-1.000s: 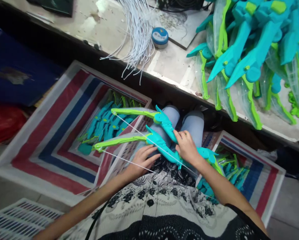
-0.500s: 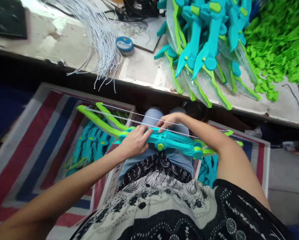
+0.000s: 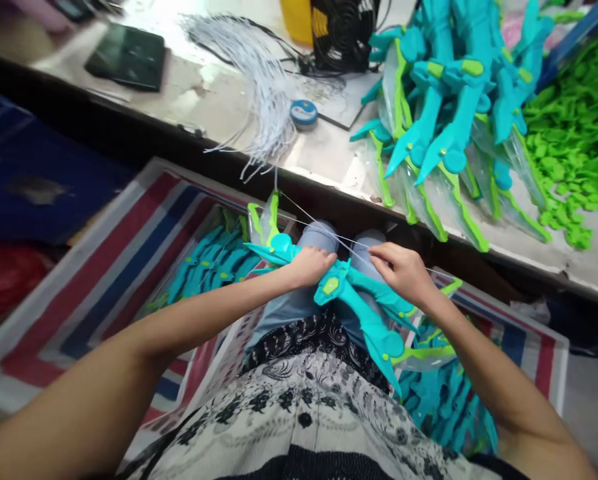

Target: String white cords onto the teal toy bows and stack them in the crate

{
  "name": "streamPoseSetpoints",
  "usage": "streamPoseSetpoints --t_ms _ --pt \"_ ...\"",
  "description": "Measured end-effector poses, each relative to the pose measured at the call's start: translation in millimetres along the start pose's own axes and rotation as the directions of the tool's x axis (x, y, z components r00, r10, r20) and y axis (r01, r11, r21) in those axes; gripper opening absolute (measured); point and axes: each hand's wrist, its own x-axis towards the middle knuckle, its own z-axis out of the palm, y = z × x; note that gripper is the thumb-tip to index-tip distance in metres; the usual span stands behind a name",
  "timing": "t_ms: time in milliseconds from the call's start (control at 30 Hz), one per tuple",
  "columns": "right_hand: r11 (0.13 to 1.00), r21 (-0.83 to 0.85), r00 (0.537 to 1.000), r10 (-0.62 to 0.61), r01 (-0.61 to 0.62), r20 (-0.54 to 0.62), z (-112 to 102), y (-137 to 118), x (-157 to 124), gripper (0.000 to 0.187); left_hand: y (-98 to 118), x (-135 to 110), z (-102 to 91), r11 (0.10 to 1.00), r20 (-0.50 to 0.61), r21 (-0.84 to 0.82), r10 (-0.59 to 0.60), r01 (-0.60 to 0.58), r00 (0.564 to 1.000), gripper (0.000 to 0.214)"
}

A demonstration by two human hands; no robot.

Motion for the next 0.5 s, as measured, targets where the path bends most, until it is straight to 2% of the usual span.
streamPoseSetpoints --t_ms 67,133,233,300,333,400,500 --pt "1.0 0.008 1.0 -0.013 0.013 -0.026 -12 -13 -2 0.019 -13 -24 -0.6 1.0 -0.023 -0.013 -0.022 0.022 0.999 0.031" --pt "1.0 0.015 0.999 -0.019 0.02 -0.041 -23 -27 3 0.017 -32 -65 3.7 0.997 -0.052 -0.049 -0.069 0.067 0.996 0.032" --pt "0.998 0.018 0.997 -0.062 0.063 -0.055 -30 -46 28 0.016 -72 -149 23.6 0.958 -0.065 -0.191 -0.23 0.214 0.971 0.035" --pt "0.994 0.008 0.992 -0.113 0.113 -0.051 -22 -58 59 0.015 -103 -210 46.1 0.873 -0.071 -0.323 -0.408 0.366 0.91 0.043" --pt "0.989 0.0 0.989 -0.146 0.146 -0.038 -13 -64 79 0.015 -118 -239 59.3 0.808 -0.077 -0.372 -0.517 0.457 0.852 0.046" --pt "0.972 -0.024 0.972 -0.234 0.234 0.008 15 -77 128 0.018 -148 -286 86.3 0.632 -0.015 -0.415 -0.724 0.654 0.69 0.048" --pt "0.919 -0.101 0.923 -0.37 0.38 0.104 79 -99 220 0.023 -192 -323 120.1 0.289 0.194 -0.363 -0.907 0.886 0.375 0.055"
